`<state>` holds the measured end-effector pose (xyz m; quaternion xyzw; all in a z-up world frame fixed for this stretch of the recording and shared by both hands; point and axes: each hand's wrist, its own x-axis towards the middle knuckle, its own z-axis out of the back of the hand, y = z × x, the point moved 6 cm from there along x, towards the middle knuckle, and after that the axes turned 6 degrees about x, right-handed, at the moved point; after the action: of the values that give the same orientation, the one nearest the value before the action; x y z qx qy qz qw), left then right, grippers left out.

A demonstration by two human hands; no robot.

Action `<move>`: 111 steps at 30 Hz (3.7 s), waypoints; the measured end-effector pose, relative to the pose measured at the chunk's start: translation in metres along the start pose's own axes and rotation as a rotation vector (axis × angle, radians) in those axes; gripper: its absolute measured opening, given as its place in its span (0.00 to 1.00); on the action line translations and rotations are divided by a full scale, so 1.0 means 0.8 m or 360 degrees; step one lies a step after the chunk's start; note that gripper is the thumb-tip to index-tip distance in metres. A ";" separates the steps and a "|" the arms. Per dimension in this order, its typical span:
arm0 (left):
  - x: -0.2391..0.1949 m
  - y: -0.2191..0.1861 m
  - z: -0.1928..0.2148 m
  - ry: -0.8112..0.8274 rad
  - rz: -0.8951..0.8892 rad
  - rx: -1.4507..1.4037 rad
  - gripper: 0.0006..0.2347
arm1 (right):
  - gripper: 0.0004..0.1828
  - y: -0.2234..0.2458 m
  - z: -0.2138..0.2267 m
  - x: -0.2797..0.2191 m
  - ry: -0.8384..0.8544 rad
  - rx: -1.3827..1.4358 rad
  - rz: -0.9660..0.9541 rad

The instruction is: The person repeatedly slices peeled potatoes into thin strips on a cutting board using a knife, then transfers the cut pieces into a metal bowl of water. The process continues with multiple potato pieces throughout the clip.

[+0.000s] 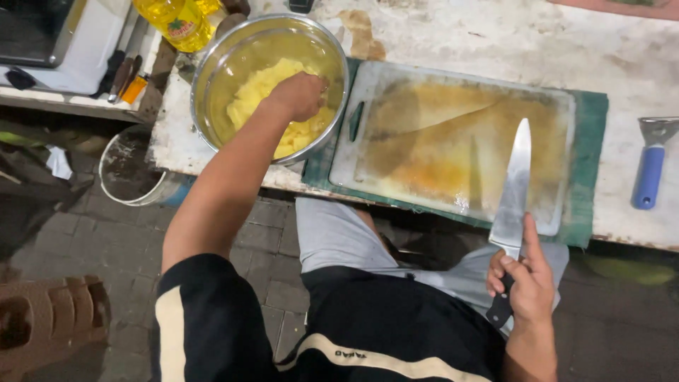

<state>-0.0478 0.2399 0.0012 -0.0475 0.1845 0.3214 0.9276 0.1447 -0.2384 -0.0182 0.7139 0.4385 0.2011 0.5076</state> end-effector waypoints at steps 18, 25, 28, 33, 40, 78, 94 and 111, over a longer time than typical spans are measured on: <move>-0.104 0.009 0.122 -0.0749 0.0033 -0.0907 0.09 | 0.45 -0.005 0.021 -0.024 -0.0183 -0.0061 -0.0058; -0.108 -0.002 0.129 -0.1091 -0.0062 -0.0154 0.05 | 0.45 0.005 0.019 -0.019 -0.0224 -0.0067 -0.0013; -0.137 -0.074 0.160 -0.1514 -0.0559 -0.0155 0.06 | 0.42 0.005 0.024 -0.021 -0.0242 -0.0208 -0.0034; -0.091 -0.219 0.113 -0.0857 -0.0995 -0.1503 0.07 | 0.35 0.000 0.030 -0.022 -0.0259 -0.0754 0.0163; -0.021 -0.366 -0.011 -0.0183 -0.0961 -0.1150 0.08 | 0.39 0.053 -0.016 -0.046 -0.0200 -0.1667 -0.0235; -0.078 -0.365 -0.012 -0.1430 -0.1038 -0.0957 0.04 | 0.39 0.070 -0.003 -0.015 0.0198 -0.2109 -0.0584; -0.074 -0.364 -0.011 -0.1473 -0.1109 -0.1028 0.03 | 0.38 0.079 -0.030 -0.021 0.0219 -0.2092 -0.0610; -0.080 -0.360 -0.013 -0.1451 -0.1135 -0.1096 0.01 | 0.38 0.068 -0.036 -0.034 0.0208 -0.2083 -0.0802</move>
<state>0.0790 -0.0263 0.0069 -0.2581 -0.3656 0.0239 0.8940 0.1317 -0.2506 0.0465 0.1251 0.4092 0.3424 0.8365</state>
